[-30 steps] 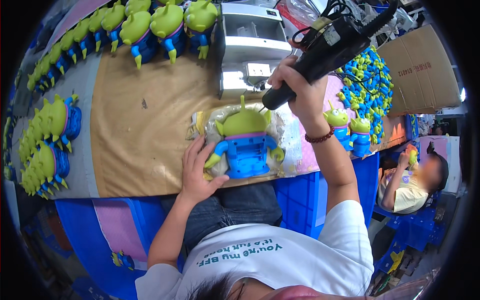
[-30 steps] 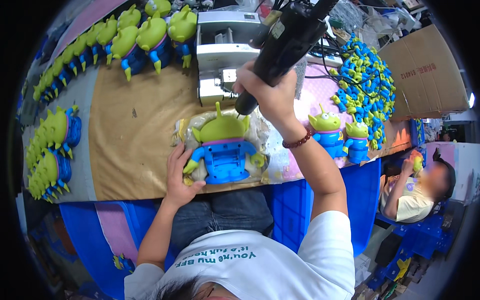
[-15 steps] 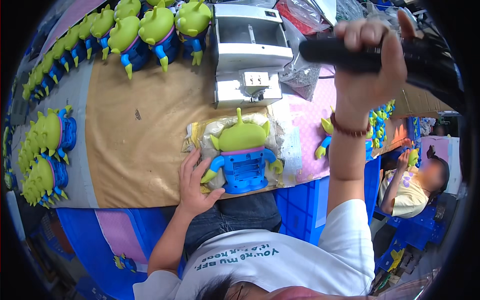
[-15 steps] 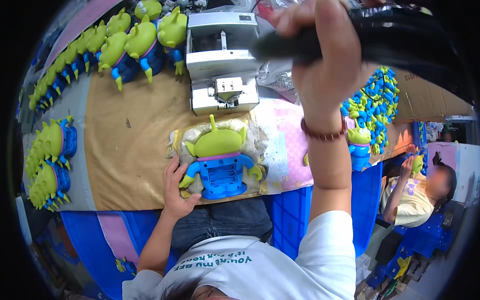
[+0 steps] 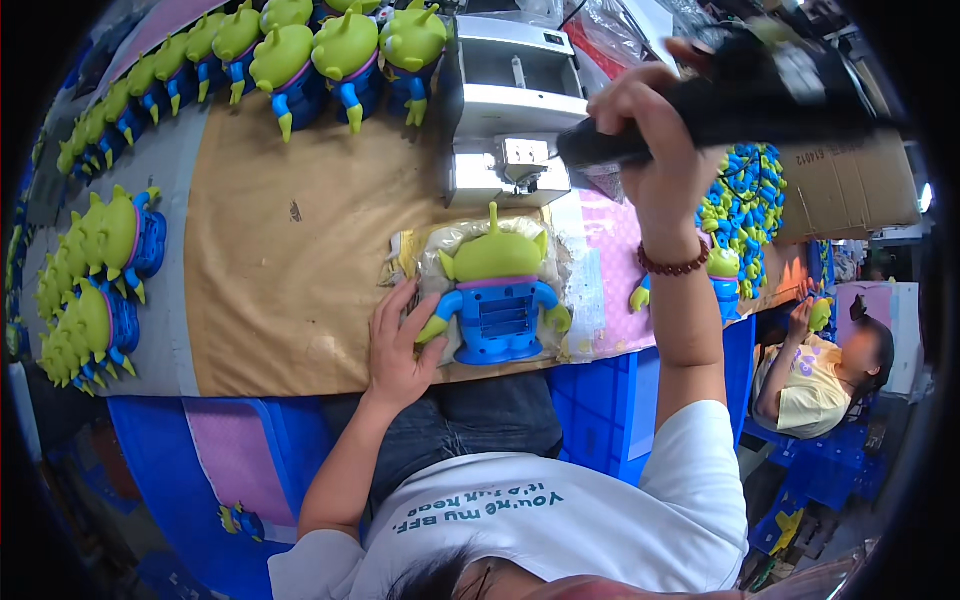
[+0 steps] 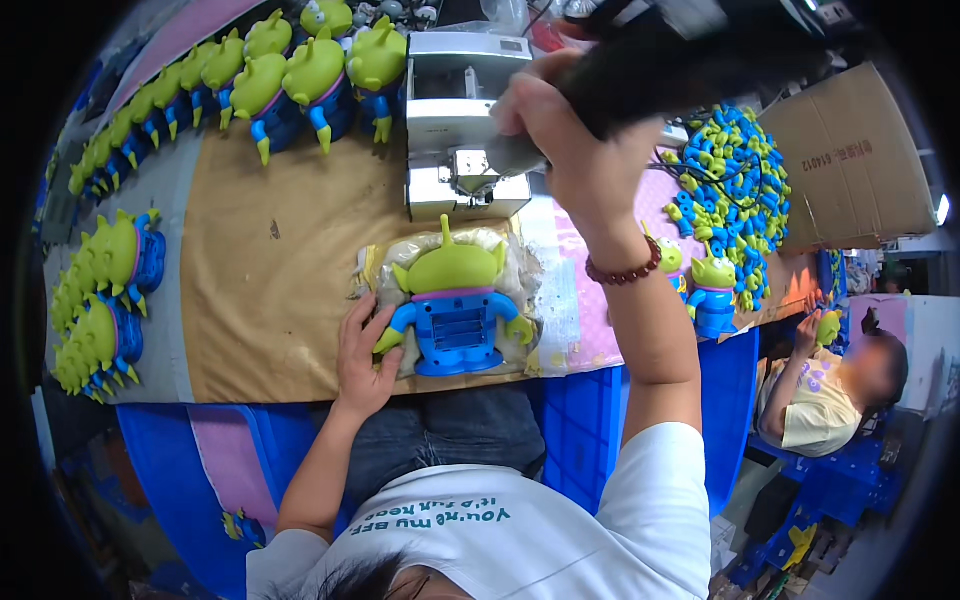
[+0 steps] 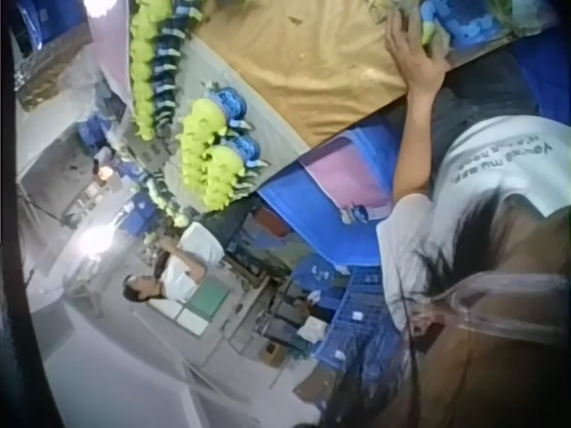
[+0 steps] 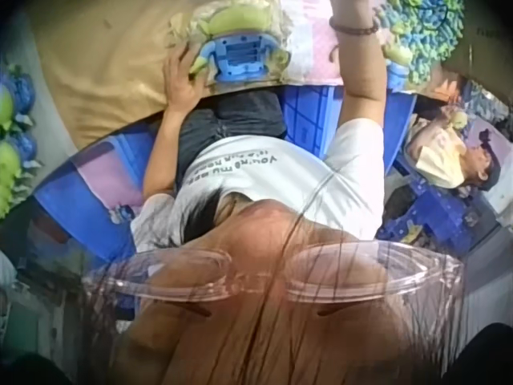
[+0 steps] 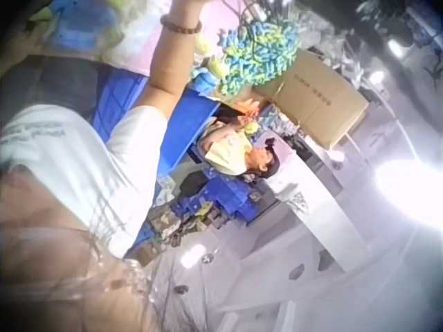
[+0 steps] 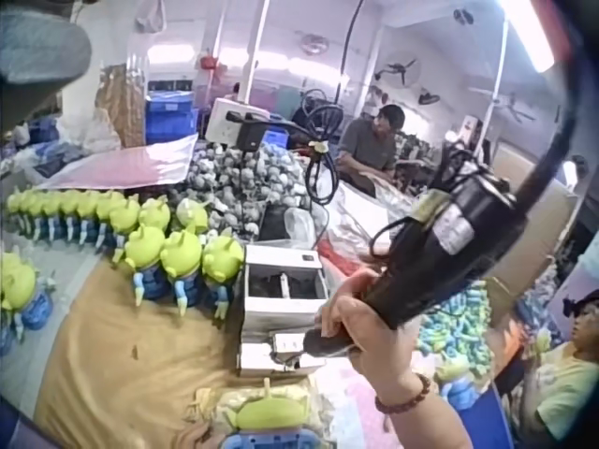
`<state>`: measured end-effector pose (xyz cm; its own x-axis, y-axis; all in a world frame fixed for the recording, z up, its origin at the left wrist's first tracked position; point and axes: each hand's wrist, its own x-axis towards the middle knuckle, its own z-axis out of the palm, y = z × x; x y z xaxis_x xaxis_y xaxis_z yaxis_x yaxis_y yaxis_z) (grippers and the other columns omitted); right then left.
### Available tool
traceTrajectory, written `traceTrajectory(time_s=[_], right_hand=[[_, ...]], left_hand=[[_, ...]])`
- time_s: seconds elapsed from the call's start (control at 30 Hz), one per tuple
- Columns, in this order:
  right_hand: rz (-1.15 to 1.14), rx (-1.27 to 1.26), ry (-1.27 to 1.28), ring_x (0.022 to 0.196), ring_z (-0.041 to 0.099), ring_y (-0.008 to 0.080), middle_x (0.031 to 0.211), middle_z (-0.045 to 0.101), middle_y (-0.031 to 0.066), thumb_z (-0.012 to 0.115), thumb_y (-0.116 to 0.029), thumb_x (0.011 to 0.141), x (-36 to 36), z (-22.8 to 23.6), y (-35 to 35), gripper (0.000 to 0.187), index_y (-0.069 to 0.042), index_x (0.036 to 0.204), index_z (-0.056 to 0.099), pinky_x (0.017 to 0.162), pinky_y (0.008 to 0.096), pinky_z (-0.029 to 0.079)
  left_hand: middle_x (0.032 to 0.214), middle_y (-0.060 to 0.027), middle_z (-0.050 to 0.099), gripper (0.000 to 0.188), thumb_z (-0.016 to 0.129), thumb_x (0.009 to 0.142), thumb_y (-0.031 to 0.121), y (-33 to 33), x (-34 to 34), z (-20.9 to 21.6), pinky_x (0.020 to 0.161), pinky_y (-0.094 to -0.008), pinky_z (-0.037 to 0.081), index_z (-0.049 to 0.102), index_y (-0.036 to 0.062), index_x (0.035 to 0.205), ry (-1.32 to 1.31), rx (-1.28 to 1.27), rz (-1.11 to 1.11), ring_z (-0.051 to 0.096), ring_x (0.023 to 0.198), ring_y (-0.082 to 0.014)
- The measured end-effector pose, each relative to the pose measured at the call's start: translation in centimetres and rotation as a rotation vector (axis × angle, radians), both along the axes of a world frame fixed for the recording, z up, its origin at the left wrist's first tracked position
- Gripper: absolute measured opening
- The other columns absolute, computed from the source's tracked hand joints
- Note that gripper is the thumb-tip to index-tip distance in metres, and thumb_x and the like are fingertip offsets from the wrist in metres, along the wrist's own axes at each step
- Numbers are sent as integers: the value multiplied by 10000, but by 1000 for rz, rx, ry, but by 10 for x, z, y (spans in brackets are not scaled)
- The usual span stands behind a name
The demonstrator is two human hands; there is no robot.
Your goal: The worker is using a heat gun to process and clean green alien-like toy figurines on an assembly line.
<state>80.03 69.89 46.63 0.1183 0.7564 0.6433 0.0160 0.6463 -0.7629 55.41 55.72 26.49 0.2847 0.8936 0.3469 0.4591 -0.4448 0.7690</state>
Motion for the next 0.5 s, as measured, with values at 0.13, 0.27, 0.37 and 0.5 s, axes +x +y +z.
traceTrajectory(time_s=[0.13,0.27,0.37,0.5], right_hand=[[-58,-202,-127,640,597,201,729,576,96,596,-19,870,-1,-13,14,457,49,1288,425,688,381,521],[7,-477,162,587,610,177,712,601,76,641,-15,829,-24,-32,15,347,38,1147,511,578,305,511],[37,-514,190,581,608,181,695,601,82,650,-39,844,-25,-31,9,393,47,1198,503,568,304,508],[138,-465,297,566,596,191,676,589,84,640,-17,852,-28,-10,-23,481,62,1291,460,572,318,507]], left_hand=[[1413,-178,505,480,693,884,230,-1,2,0,1095,-462,354,599,104,1337,-21,2,-3,457,1312,-382],[1409,-180,508,465,684,905,255,0,2,-1,1092,-461,357,605,110,1339,-33,10,-4,461,1305,-380],[1404,-202,501,450,654,936,261,0,0,0,1093,-452,364,594,78,1342,-15,27,-14,465,1305,-388],[1401,-213,498,443,650,931,226,-1,-2,-1,1094,-449,369,593,62,1339,-7,19,-13,466,1307,-394]])
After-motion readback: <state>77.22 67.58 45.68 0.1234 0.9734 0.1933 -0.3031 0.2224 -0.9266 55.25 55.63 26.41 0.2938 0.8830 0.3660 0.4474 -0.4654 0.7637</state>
